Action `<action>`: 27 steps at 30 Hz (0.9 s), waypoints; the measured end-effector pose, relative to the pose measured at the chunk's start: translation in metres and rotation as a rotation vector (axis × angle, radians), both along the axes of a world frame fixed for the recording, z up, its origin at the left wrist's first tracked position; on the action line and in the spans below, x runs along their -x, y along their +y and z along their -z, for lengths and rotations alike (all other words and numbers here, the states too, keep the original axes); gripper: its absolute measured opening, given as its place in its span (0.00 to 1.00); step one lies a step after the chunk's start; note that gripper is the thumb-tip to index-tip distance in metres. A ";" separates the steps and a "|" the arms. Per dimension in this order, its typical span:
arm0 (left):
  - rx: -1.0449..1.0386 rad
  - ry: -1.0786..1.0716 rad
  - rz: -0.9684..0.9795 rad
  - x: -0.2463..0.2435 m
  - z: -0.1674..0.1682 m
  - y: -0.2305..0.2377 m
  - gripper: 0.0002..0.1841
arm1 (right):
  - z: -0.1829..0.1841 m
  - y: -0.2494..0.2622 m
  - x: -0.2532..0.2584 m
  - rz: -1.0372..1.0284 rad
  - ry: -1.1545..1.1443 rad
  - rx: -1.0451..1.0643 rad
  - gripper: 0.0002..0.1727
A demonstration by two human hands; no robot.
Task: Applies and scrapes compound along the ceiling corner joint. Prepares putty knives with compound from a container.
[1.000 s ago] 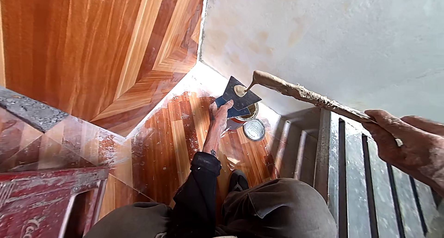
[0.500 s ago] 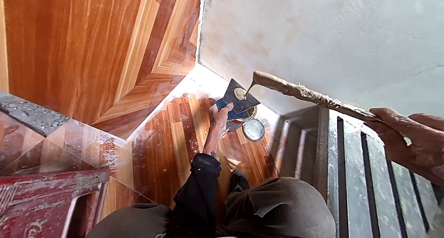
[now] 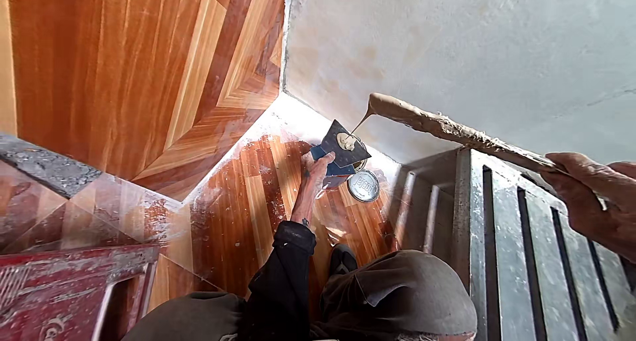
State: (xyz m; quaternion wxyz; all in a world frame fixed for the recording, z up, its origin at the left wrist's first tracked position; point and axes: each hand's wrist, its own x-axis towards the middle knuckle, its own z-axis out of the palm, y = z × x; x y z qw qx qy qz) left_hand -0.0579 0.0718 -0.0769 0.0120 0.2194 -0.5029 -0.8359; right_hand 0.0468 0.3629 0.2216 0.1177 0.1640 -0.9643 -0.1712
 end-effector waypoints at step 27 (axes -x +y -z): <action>0.121 -0.005 0.103 -0.002 0.014 0.002 0.11 | 0.026 0.007 0.017 0.004 -0.099 0.011 0.23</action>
